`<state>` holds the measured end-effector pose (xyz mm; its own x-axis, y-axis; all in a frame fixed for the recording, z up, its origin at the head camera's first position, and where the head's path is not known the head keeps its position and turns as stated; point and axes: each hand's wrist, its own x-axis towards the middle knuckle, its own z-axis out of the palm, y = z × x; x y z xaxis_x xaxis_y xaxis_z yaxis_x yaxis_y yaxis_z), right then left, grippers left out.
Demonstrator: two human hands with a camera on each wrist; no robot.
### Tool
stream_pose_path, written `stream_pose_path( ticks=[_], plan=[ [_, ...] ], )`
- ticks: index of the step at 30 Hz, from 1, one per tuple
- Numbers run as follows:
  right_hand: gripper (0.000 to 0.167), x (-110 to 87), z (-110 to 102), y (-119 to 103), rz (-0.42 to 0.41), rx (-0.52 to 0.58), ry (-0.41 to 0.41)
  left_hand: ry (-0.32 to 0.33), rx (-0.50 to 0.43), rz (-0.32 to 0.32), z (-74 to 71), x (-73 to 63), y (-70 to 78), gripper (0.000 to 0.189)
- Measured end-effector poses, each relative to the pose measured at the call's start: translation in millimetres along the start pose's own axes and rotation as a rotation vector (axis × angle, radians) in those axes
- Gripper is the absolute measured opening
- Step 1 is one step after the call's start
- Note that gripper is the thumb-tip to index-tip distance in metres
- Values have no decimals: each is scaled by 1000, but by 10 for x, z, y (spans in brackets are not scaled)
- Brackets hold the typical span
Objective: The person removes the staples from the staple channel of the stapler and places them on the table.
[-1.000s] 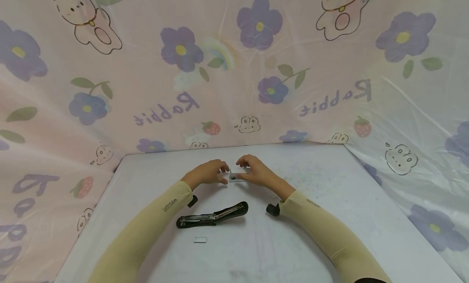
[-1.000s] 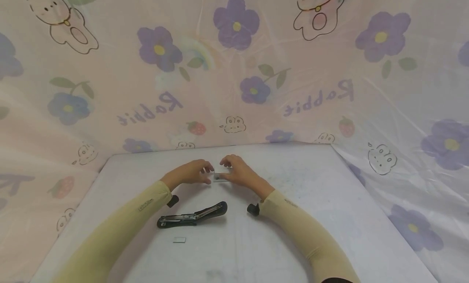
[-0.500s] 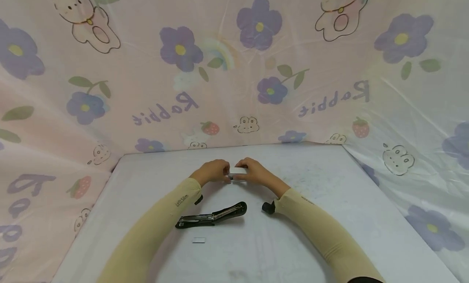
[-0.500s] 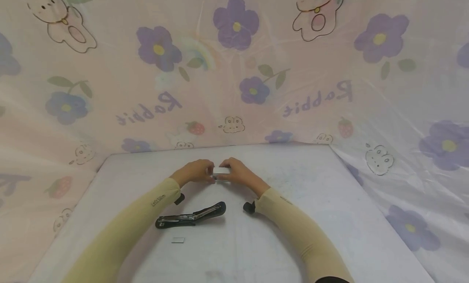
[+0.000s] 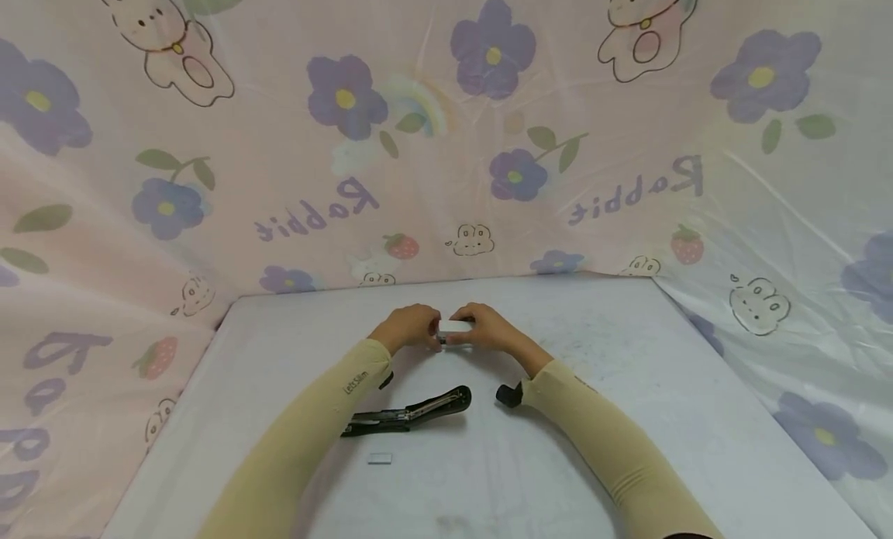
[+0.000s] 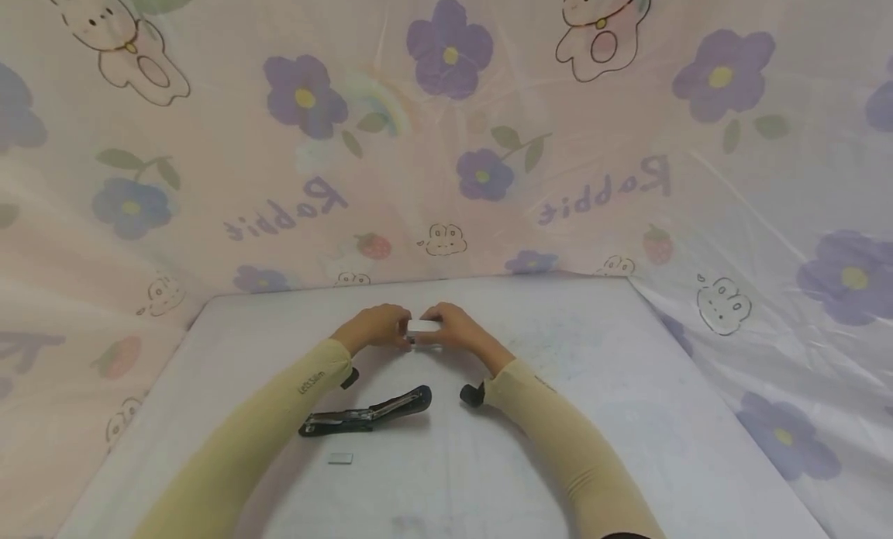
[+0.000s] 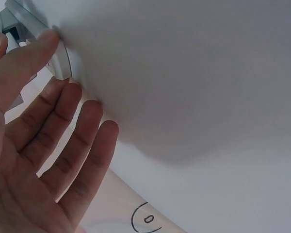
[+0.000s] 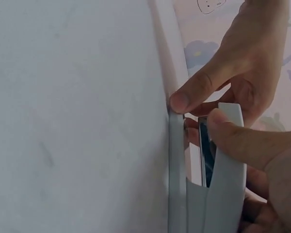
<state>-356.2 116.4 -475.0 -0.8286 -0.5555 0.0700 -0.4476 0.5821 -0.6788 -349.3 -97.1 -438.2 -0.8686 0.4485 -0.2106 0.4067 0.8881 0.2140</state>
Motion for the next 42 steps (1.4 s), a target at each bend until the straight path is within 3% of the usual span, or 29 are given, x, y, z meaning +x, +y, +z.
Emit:
stream_pose_path(
  ticks=[4,11,20,25,34,42],
  plan=[
    [49,-28,-31,6,16,37,-6,-1,-8,4,-10,-8,34,30],
    [42,-52,-114,94,42,229,12,12,-4,0,10,13,24,32],
    [34,-78,-167,121,2,285,16,24,13,1,14,14,61,30],
    [24,-115,-173,139,-8,270,40,21,20,-1,21,-25,89,29],
    [26,-204,-346,98,-57,201,101,29,10,-19,2,-44,78,29],
    [25,-338,-482,173,-49,170,140,29,17,-11,15,-41,68,29]
  ],
)
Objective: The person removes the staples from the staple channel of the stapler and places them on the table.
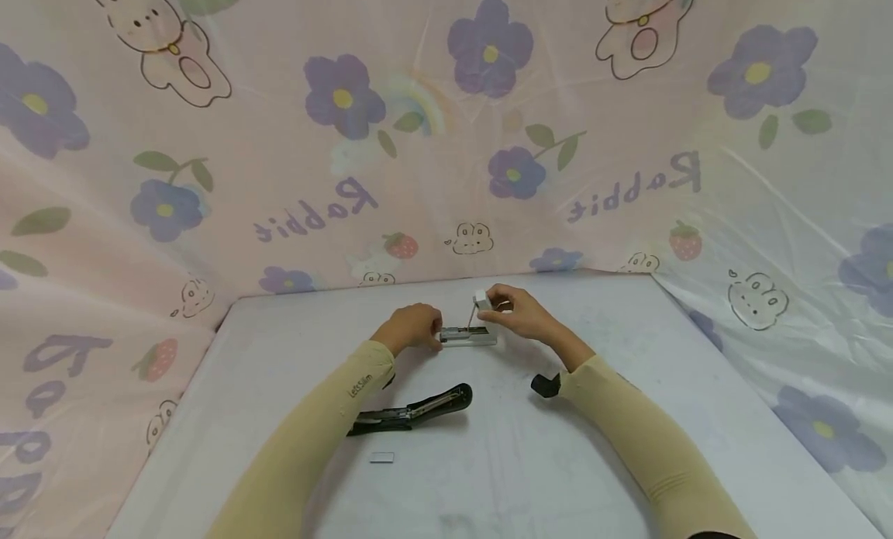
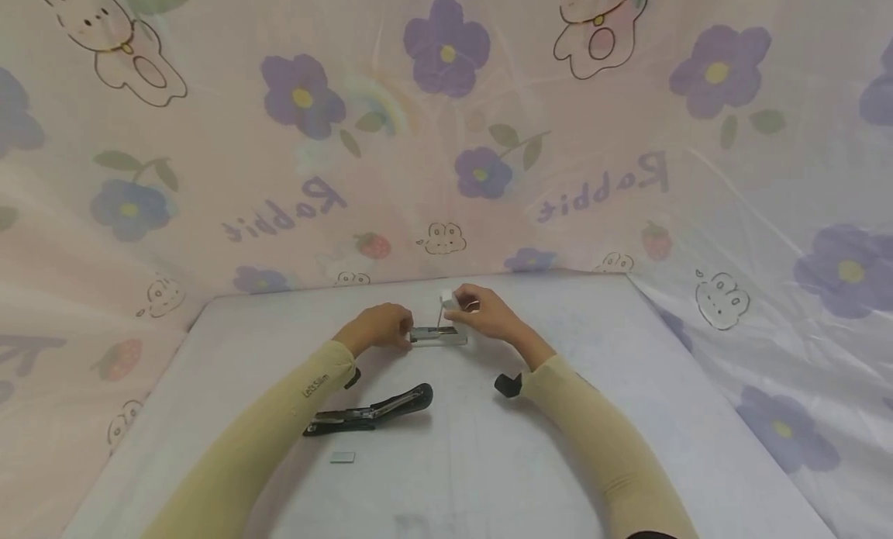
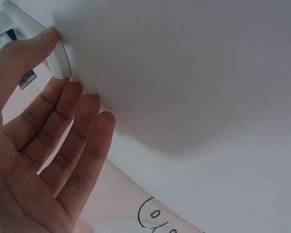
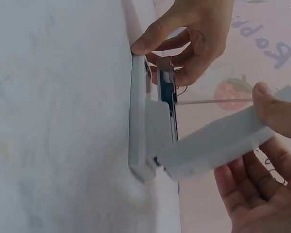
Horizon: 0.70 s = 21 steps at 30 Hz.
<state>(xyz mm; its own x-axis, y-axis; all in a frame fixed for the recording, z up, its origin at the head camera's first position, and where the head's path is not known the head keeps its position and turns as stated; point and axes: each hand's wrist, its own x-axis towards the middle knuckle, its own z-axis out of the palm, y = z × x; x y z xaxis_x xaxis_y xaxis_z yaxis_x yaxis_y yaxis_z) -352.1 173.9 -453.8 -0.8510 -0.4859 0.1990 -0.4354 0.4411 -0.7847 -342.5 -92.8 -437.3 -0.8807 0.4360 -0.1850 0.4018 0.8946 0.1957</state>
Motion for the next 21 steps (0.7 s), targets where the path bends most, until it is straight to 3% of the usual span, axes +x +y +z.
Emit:
stream_pose_path(
  ticks=[9,16,21],
  plan=[
    [25,-94,-112,32,26,28,28,7,-5,5,-4,-24,22,28],
    [17,-251,-208,-235,74,66,19,3,-12,-9,-28,-46,58,28],
    [19,-201,-200,55,93,72,27,10,-10,-6,-4,-34,31,28]
  ],
)
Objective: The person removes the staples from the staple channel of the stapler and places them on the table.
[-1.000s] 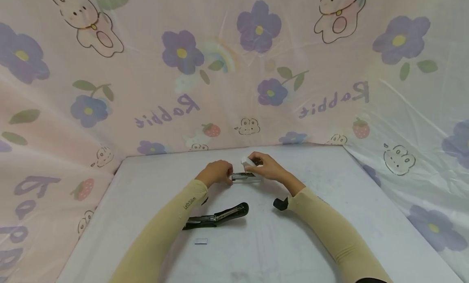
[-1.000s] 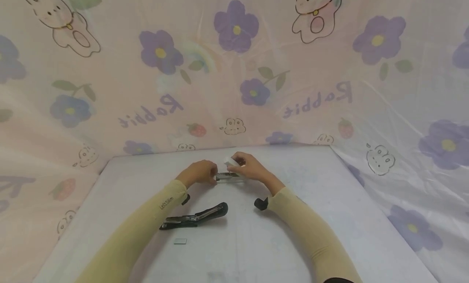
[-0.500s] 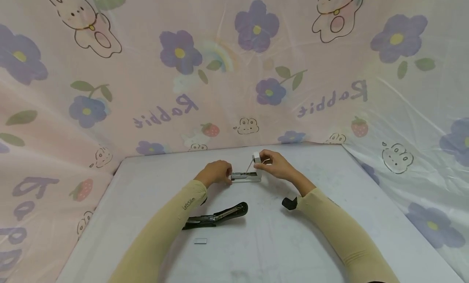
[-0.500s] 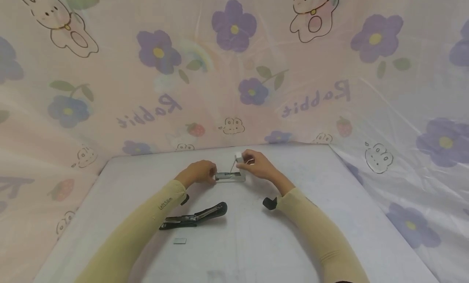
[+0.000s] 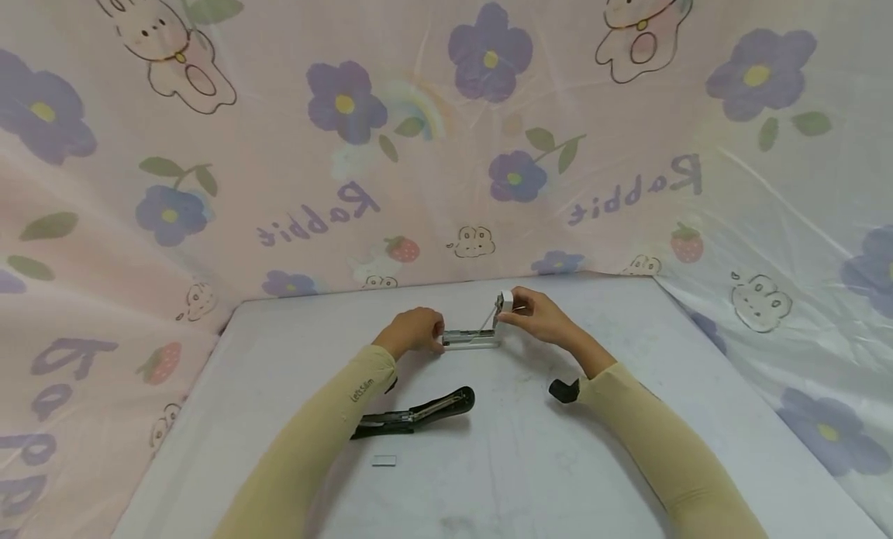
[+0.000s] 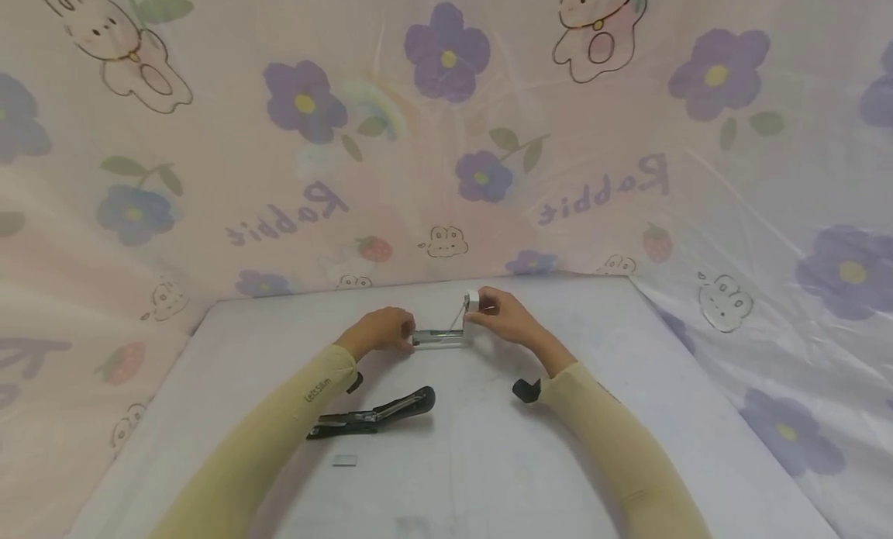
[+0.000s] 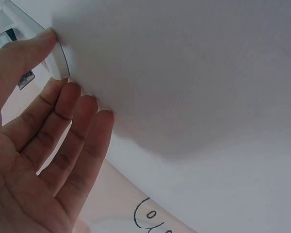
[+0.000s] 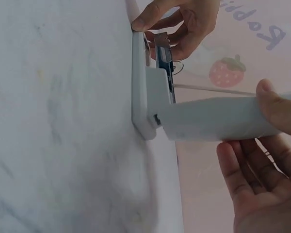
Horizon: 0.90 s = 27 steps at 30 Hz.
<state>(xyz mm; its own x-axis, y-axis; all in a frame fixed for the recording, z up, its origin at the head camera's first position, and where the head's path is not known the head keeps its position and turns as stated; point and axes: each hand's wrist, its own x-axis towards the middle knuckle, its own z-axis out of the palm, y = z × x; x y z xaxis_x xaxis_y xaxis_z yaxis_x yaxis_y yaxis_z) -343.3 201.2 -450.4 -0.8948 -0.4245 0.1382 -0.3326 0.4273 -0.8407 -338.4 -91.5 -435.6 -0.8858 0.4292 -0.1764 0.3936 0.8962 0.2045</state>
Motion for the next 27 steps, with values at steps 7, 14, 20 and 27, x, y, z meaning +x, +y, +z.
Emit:
stream_pose_path(
  ticks=[7,14,20,27],
  plan=[
    [32,-15,-31,126,-22,31,12,11,9,1,32,2,-14,28],
    [31,-72,-49,144,-13,55,5,8,7,6,21,-21,-5,28],
    [24,-158,-132,245,17,8,17,5,9,4,34,-2,-14,28],
    [30,-205,-245,355,-8,25,-19,7,27,0,51,35,-44,30]
  ],
)
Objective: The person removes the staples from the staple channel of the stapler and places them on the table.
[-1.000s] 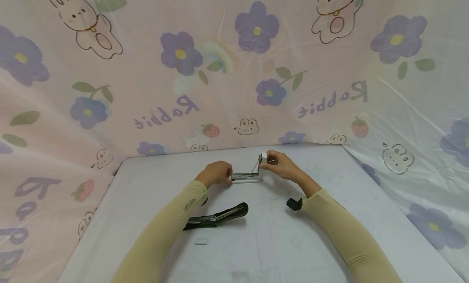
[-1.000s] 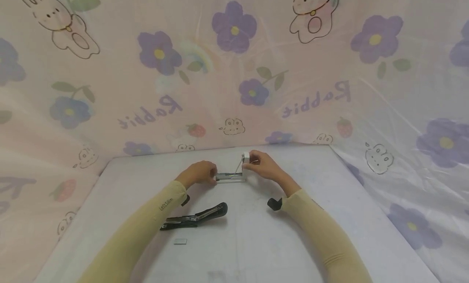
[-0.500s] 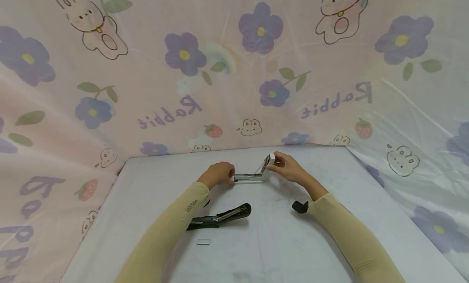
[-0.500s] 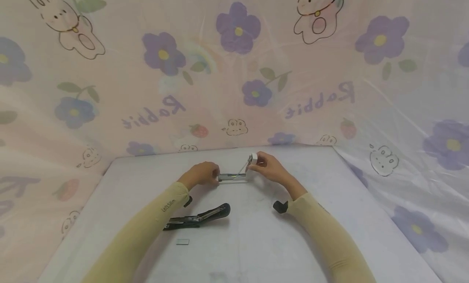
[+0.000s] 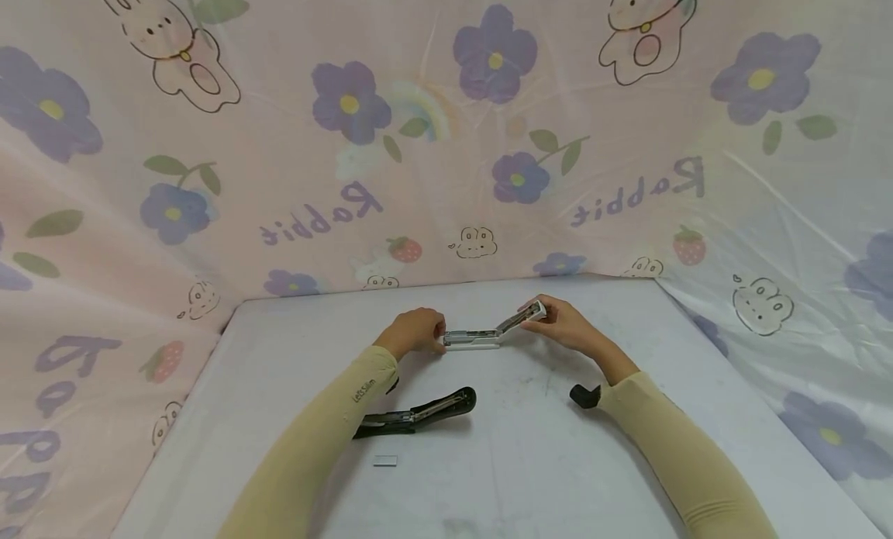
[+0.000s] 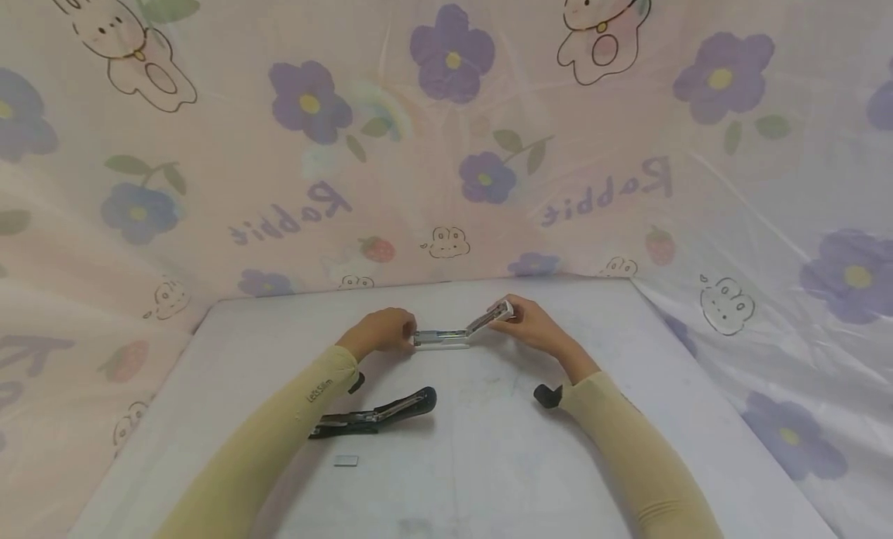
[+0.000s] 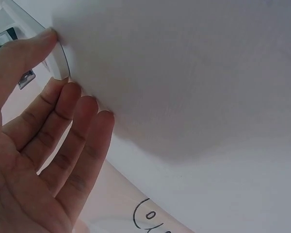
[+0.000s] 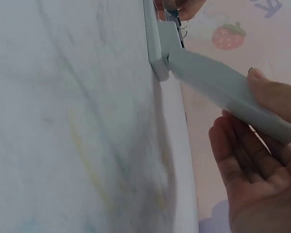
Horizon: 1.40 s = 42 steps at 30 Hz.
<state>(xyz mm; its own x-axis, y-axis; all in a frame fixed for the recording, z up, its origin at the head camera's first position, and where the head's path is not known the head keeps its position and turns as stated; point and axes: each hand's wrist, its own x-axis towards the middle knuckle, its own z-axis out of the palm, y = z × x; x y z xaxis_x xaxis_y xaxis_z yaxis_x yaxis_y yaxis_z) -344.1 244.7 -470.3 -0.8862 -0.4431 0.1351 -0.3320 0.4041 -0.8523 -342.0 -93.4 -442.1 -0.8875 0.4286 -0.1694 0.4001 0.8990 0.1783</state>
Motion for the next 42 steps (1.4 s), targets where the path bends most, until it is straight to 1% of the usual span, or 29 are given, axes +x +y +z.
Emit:
stream_pose_path(
  ticks=[2,4,6,10,13,18,22,27,29,32,35,38,42],
  plan=[
    [29,0,-23,29,-6,-17,-1,0,0,4,10,11,-12,30],
    [28,6,-44,70,-2,-69,0,1,-1,3,19,17,-24,30],
    [26,11,-57,109,8,-119,-7,-1,-2,2,25,15,-32,30],
    [25,14,-64,162,34,-185,-30,-8,-16,0,12,-6,-46,30],
    [26,10,-67,165,30,-216,-34,-7,-31,6,-9,-27,-46,29],
    [28,9,-71,130,6,-261,-39,3,-22,12,-20,-37,-42,30],
    [36,6,-62,92,-18,-306,-35,-2,-15,7,-3,-22,-44,30],
    [46,27,-12,-19,-78,-299,2,-3,-5,6,15,-3,-42,30],
    [45,50,27,-83,-104,-288,26,-3,-4,3,11,1,-32,30],
    [39,95,106,-168,-156,-319,78,-4,-6,-2,2,6,-16,30],
    [34,130,201,-260,-200,-320,105,-3,-8,-5,4,13,-14,30],
    [33,166,309,-318,-212,-285,91,-2,-8,-6,15,21,-16,30],
    [30,222,466,-302,-193,-264,53,-7,-16,-6,19,22,-10,31]
  ],
)
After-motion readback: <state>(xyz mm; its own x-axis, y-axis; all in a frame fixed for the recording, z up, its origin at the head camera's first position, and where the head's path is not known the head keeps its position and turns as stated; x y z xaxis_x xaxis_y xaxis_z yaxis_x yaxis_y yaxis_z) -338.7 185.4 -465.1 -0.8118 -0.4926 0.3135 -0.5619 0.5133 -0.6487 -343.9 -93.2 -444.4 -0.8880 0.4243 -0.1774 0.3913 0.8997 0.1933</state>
